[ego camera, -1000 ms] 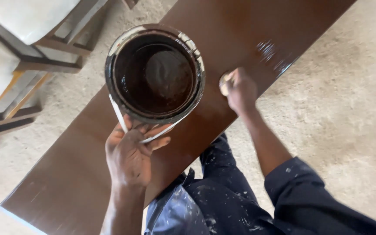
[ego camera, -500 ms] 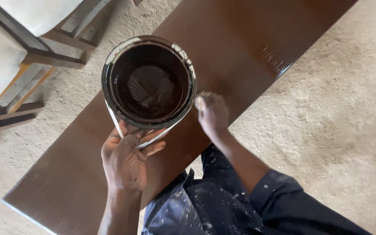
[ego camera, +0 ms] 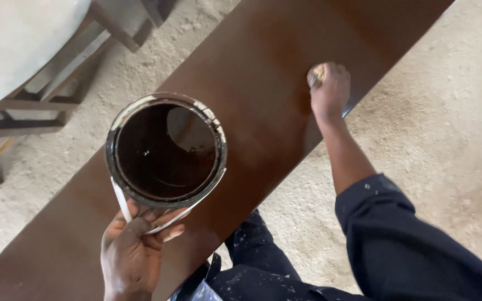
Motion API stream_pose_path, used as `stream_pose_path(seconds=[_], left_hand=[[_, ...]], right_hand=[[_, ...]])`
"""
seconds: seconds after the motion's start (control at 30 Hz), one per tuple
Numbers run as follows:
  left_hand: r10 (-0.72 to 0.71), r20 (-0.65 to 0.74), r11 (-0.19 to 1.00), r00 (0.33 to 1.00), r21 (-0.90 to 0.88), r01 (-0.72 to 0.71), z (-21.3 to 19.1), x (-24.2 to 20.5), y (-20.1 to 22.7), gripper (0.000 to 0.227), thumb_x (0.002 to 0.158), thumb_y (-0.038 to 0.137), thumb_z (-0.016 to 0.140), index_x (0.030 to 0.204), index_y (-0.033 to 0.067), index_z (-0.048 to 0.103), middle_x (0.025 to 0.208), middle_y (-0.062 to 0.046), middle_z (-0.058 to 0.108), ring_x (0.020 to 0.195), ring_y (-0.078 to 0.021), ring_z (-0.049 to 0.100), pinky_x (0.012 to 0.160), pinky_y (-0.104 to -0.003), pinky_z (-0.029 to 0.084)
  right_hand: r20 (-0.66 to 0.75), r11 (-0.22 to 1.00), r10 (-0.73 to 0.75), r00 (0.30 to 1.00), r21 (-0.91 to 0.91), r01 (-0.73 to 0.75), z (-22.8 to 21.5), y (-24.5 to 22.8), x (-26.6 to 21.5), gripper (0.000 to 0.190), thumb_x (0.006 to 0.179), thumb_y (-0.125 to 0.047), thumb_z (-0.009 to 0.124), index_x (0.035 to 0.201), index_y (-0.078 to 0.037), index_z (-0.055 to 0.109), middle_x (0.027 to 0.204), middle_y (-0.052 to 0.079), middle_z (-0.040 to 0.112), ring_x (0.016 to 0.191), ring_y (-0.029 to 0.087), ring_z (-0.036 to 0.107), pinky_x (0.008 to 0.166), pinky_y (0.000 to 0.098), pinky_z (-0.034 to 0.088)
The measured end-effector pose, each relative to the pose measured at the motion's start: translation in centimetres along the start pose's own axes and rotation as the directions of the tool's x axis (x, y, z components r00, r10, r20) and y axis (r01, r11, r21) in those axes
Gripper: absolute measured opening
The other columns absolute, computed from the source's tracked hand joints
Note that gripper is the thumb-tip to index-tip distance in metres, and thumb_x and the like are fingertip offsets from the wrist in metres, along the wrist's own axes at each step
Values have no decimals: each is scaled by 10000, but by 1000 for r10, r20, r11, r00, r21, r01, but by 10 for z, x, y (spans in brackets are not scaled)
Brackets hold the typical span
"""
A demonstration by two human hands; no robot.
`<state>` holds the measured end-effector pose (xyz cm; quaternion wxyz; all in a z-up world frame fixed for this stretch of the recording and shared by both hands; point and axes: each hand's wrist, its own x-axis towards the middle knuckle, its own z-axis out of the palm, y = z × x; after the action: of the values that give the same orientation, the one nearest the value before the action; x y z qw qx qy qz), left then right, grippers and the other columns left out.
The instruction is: Applying dark wood stain to a long wooden furniture component using a sponge
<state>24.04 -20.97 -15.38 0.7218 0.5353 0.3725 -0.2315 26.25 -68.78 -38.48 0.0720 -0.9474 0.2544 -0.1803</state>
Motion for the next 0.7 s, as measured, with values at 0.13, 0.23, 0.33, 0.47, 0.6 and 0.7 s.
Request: stream_pose_path(seconds=[0.13, 0.23, 0.33, 0.47, 0.6, 0.7], left_hand=[[-31, -26, 999, 999, 44, 32, 21, -6, 12, 267, 934, -121, 414, 1162, -171, 544, 1114, -338, 706, 1014, -608, 741, 647, -493, 577], [-35, -58, 999, 998, 29, 36, 8, -3, 5, 138, 946, -128, 453, 1043, -121, 551, 1086, -311, 710, 978, -617, 756, 619, -483, 596], [52, -45, 998, 998, -34, -54, -9, -6, 2, 135, 949, -115, 485, 878, 0, 482, 872, -223, 625, 889, -624, 772, 535, -485, 636], [76, -40, 995, 996, -63, -78, -25, -20, 16, 209, 870, -131, 488, 838, 75, 484, 815, -153, 601, 857, -541, 786, 517, -443, 634], [89, 73, 993, 993, -84, -83, -89, -9, 11, 415, 682, -130, 387, 1035, 33, 533, 1045, -361, 716, 935, -586, 727, 572, -508, 665], [107, 82, 991, 991, -86, -100, -121, -27, 22, 411, 675, -120, 385, 1026, 20, 547, 1034, -395, 701, 911, -582, 730, 566, -493, 684]], right_hand=[[8, 994, 1, 1000, -110, 0, 6, 66, 68, 261, 771, -59, 776, 1027, -75, 728, 974, 135, 695, 845, 340, 626, 719, 430, 511], [225, 934, 215, 950, 238, -267, -20, 44, 82, 207, 894, 13, 557, 1028, -92, 676, 740, 13, 612, 574, 143, 499, 474, 346, 362], [446, 913, 229, 865, 209, -349, -9, 5, 40, 140, 835, -146, 530, 951, -119, 602, 845, 129, 699, 720, 300, 639, 564, 461, 458], [371, 960, -25, 928, 268, -81, 1, -74, -45, 173, 902, -214, 618, 1026, -94, 596, 869, 190, 715, 780, 440, 672, 673, 531, 481], [344, 960, -174, 923, 267, 82, -6, -167, -142, 173, 884, -231, 717, 989, -138, 615, 814, 157, 715, 804, 379, 729, 737, 486, 563], [133, 948, -267, 954, 216, 235, -25, -249, -215, 173, 829, -291, 724, 847, -214, 570, 654, 32, 632, 617, 247, 688, 575, 353, 554]])
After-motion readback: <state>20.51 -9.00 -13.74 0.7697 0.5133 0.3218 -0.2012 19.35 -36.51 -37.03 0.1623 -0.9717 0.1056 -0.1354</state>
